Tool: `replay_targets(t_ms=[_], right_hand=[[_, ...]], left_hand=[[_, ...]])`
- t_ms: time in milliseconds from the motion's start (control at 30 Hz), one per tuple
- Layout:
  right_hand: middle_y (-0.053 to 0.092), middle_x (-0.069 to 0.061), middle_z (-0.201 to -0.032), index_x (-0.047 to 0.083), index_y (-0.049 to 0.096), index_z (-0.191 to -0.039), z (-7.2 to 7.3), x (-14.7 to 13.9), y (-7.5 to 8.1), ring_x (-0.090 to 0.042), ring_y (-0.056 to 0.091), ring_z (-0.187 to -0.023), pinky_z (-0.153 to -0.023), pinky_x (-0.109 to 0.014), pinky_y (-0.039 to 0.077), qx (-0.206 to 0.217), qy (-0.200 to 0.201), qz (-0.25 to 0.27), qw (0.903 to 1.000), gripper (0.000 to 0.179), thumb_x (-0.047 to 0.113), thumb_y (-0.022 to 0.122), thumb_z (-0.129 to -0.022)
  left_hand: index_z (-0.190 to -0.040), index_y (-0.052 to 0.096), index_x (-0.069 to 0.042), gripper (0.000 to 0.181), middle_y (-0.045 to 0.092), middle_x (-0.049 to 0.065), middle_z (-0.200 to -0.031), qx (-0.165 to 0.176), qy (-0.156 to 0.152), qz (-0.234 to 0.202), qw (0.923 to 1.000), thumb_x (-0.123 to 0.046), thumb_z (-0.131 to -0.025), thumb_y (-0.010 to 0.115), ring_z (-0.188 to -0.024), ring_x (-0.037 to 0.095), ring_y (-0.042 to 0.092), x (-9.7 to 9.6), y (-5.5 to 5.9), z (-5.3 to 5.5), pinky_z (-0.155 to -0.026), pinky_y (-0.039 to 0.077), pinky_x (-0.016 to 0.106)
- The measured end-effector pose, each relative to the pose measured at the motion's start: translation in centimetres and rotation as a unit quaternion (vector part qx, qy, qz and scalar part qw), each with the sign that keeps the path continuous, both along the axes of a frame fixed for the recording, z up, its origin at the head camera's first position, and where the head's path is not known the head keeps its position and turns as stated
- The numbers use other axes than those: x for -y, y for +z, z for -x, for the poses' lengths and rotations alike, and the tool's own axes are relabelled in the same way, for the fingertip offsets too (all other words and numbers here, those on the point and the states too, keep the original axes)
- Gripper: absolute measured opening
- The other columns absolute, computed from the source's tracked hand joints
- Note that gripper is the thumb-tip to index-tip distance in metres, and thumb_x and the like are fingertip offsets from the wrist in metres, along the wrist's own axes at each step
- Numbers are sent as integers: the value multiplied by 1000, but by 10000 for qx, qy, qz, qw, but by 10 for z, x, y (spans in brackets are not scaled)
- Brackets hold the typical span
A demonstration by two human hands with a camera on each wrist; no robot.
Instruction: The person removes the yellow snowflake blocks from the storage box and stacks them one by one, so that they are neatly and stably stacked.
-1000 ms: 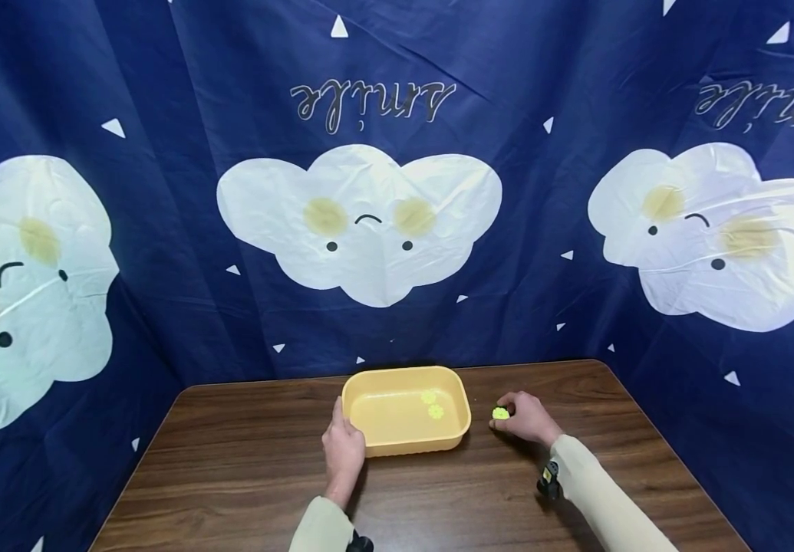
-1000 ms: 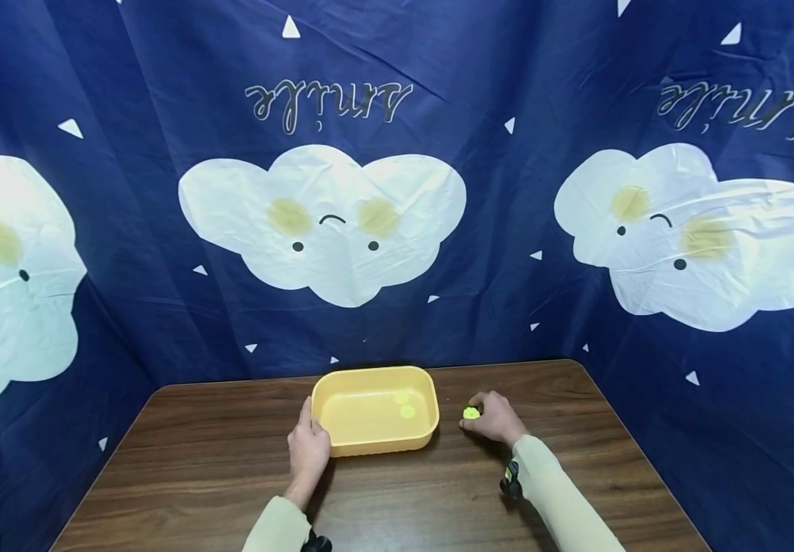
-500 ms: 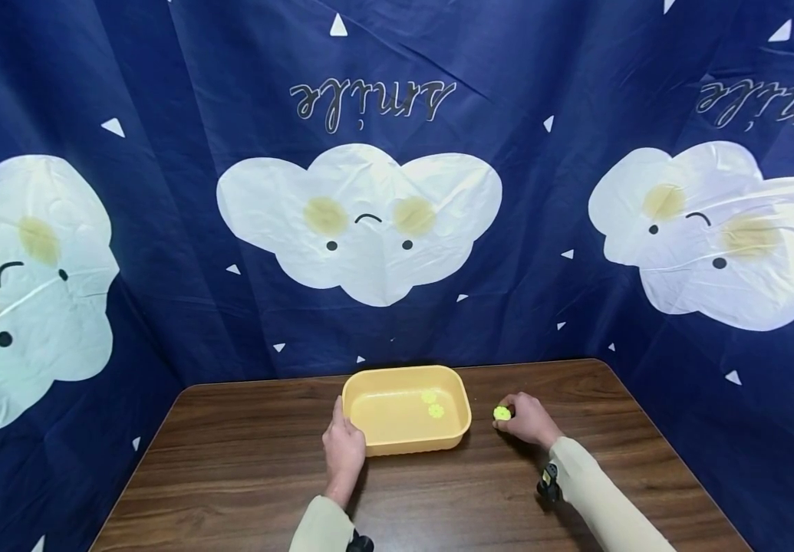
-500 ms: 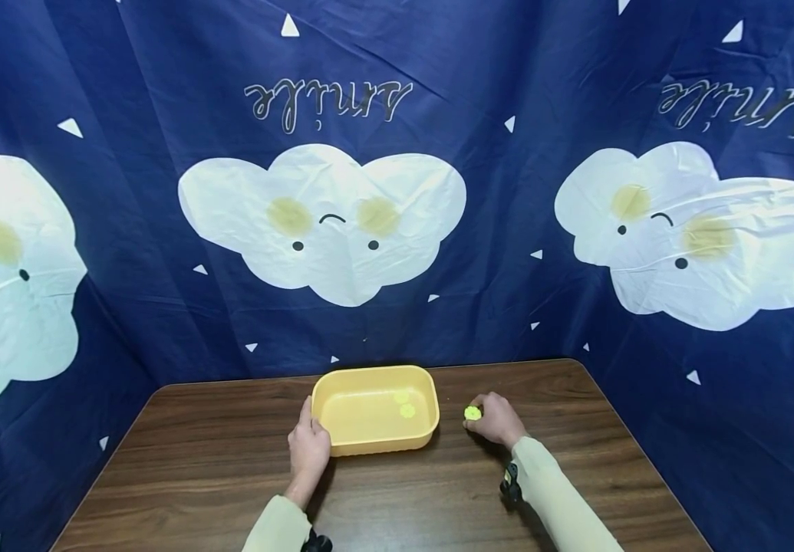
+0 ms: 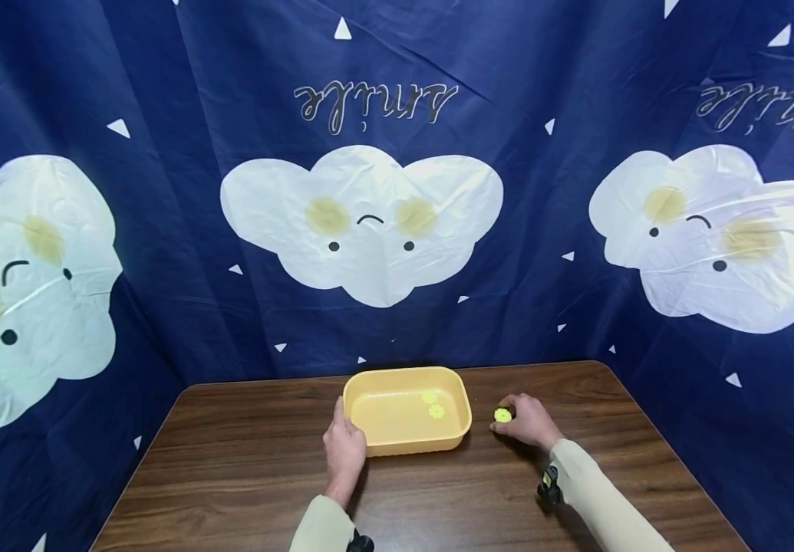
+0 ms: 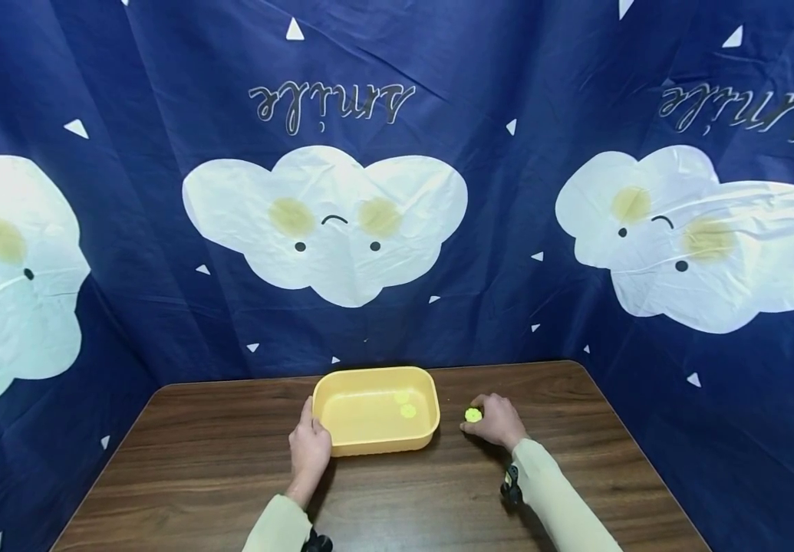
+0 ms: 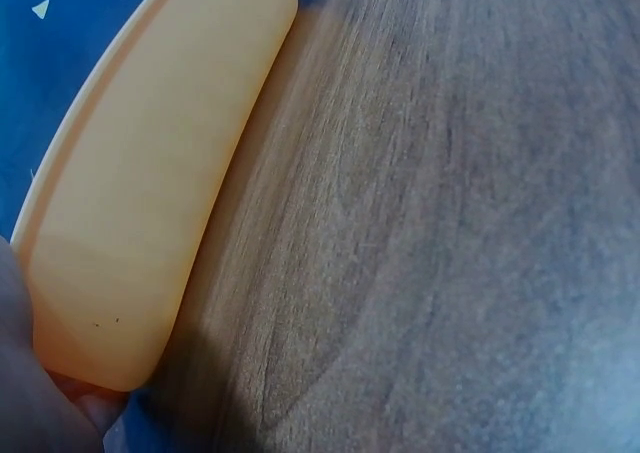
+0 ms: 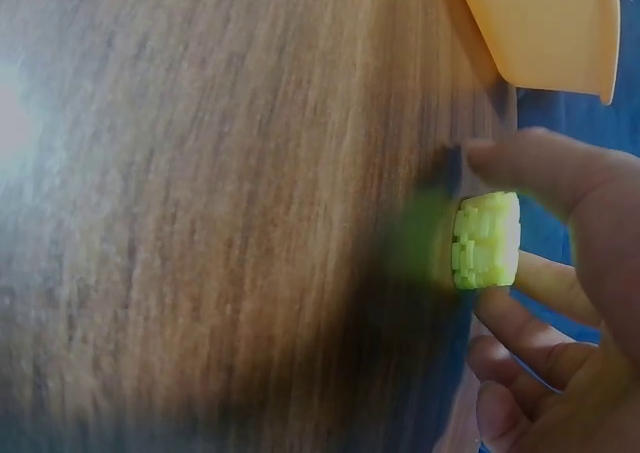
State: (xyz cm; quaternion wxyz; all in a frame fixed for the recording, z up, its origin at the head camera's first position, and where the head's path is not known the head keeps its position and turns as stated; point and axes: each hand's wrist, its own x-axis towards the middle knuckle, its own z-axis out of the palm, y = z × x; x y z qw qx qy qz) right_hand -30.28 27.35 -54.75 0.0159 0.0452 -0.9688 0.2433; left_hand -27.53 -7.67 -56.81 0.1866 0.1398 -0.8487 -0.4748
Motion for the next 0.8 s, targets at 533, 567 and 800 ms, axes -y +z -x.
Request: replay_targets(t_ms=[533,567,800], right_hand=[[66,-13,-109,6,70,-116,21,78,56,-32,61,-106,-91,-48,52,-1199,210,752,9897,44,40,76,-87],[67,-13,-108,6,69,-116,23,87,57,-31,61,-103,-90,-46,52,-1204,334,845,9886,43,37,77,-87],[70,-19,-106,-5,68,-116,31,137,47,-32,65,-98,-87,-46,54,-807,762,964,9891,42,24,77,-87]], left_hand=[[-150,47,-2,50,63,31,-129,-17,3,42,10000,-3,-100,45,-116,47,63,1,-1,-1,-97,51,58],[-150,46,-2,50,63,30,-130,2,-7,25,10000,-4,-100,45,-117,46,63,1,-1,-2,-98,51,58],[-150,46,-1,51,63,30,-130,-69,-58,-15,10000,-3,-99,45,-118,47,62,1,1,-4,-98,51,59]])
